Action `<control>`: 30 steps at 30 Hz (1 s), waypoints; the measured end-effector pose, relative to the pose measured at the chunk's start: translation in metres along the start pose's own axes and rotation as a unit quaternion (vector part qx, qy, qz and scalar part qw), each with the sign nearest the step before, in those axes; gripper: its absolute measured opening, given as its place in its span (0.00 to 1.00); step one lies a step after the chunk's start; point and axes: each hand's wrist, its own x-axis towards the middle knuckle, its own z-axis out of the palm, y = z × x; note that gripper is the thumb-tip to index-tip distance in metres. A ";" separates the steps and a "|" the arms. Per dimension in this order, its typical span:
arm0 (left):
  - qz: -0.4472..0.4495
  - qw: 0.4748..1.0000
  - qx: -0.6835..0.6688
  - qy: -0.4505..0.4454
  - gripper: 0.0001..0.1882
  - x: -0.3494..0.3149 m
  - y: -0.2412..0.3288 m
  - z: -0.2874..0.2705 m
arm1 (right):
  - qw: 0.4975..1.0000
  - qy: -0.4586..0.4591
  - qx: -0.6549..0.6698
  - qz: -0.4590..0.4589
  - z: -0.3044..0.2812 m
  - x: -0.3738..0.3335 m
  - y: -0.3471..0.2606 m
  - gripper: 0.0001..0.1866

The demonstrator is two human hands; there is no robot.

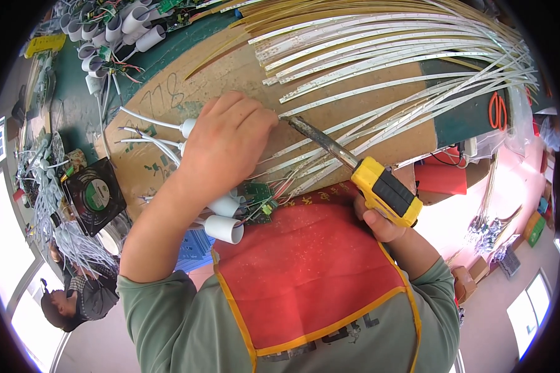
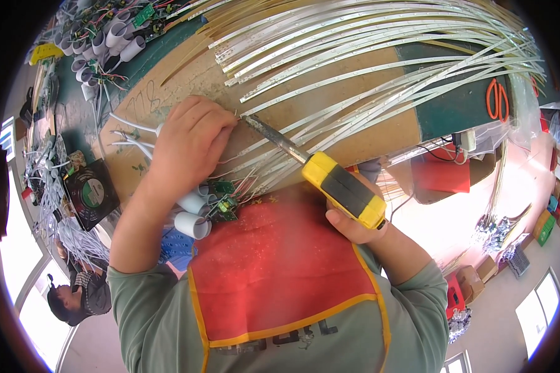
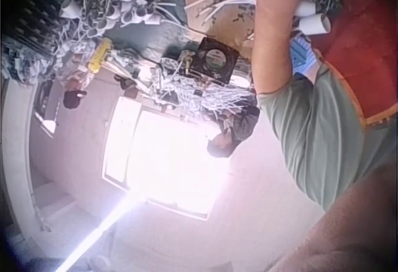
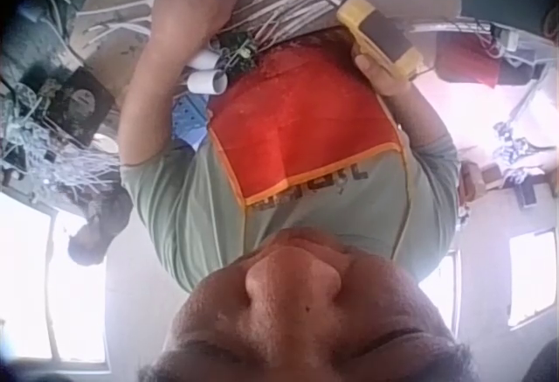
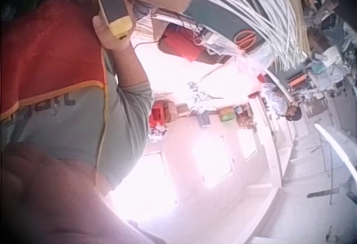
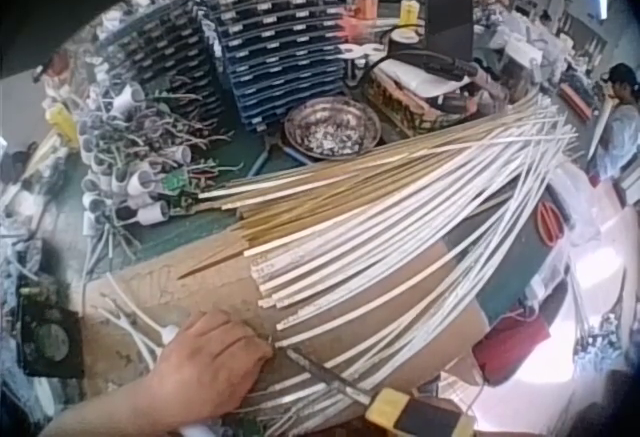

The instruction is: The person solders wires onto LED light strips using a soldering iron.

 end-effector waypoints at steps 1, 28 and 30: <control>-0.001 1.000 0.001 -0.003 0.07 0.000 0.000 0.000 | 0.999 0.000 0.023 0.027 0.001 -0.003 0.000 0.28; -0.010 0.999 0.014 -0.044 0.07 0.002 0.001 -0.003 | 0.995 0.014 0.077 0.060 0.003 -0.011 0.005 0.26; -0.010 0.999 0.014 -0.047 0.07 0.003 0.002 -0.004 | 0.992 0.031 0.094 0.072 0.004 -0.013 0.006 0.26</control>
